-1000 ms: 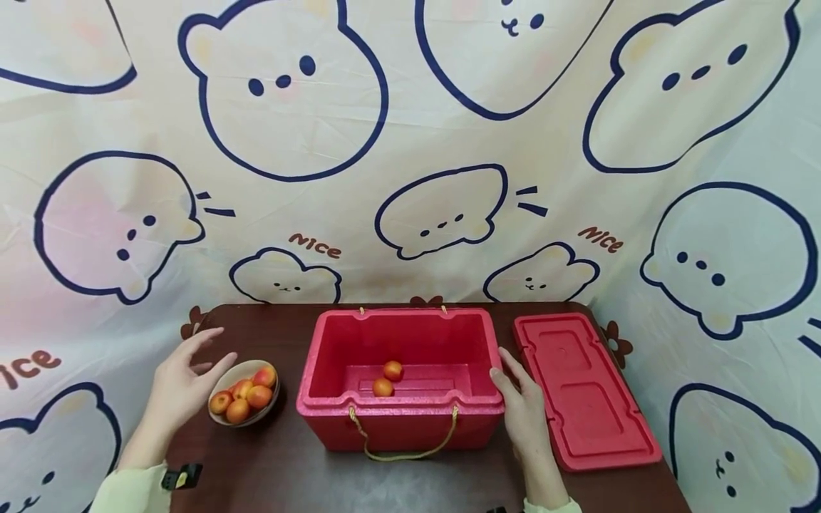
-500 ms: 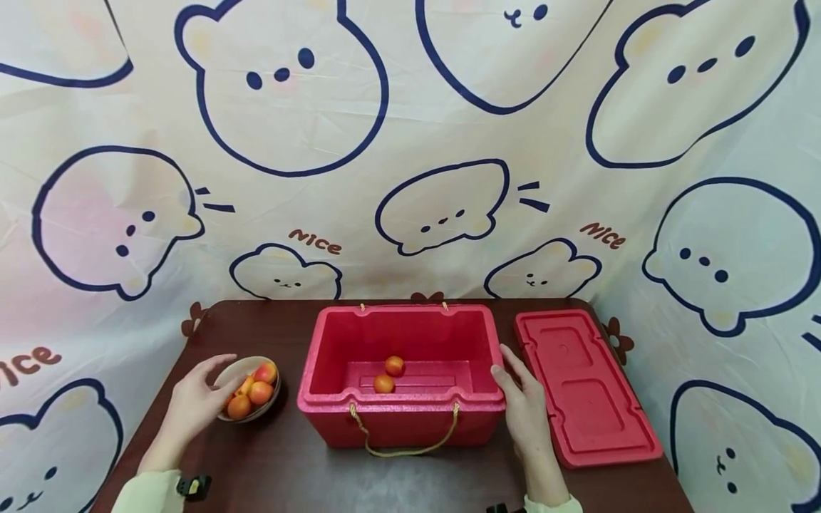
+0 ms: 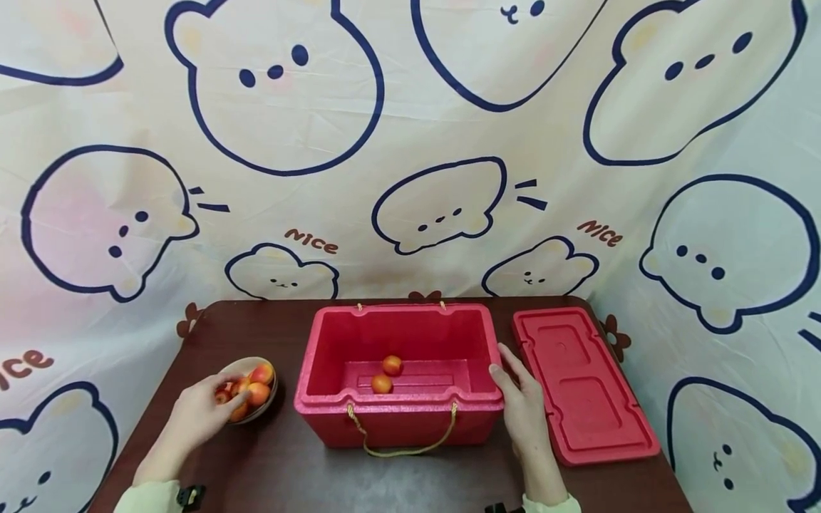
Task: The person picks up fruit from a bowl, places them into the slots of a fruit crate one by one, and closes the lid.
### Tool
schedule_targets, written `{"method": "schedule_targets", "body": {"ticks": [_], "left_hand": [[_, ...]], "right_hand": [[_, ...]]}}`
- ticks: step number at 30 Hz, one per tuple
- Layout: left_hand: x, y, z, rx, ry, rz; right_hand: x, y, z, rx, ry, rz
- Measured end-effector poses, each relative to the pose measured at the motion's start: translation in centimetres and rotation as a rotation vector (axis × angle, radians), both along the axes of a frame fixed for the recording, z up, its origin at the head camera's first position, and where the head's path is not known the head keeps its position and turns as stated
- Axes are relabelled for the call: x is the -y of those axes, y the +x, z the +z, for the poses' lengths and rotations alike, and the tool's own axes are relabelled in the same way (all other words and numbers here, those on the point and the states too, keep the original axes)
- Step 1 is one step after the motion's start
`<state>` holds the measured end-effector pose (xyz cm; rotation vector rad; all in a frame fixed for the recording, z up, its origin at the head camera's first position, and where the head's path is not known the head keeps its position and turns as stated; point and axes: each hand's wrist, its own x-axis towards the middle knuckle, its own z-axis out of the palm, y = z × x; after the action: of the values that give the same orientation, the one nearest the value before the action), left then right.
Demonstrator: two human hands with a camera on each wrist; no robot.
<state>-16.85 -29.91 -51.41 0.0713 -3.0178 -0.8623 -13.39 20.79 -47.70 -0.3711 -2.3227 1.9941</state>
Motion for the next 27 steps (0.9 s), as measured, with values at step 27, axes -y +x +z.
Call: {"method": "schedule_targets", "body": {"ticks": [27], "left_hand": [[-0.9,0.3,0.8,0.139,-0.082,-0.057]], "right_hand": [[0.0,0.1,0.0,-0.005,-0.008,0.005]]}}
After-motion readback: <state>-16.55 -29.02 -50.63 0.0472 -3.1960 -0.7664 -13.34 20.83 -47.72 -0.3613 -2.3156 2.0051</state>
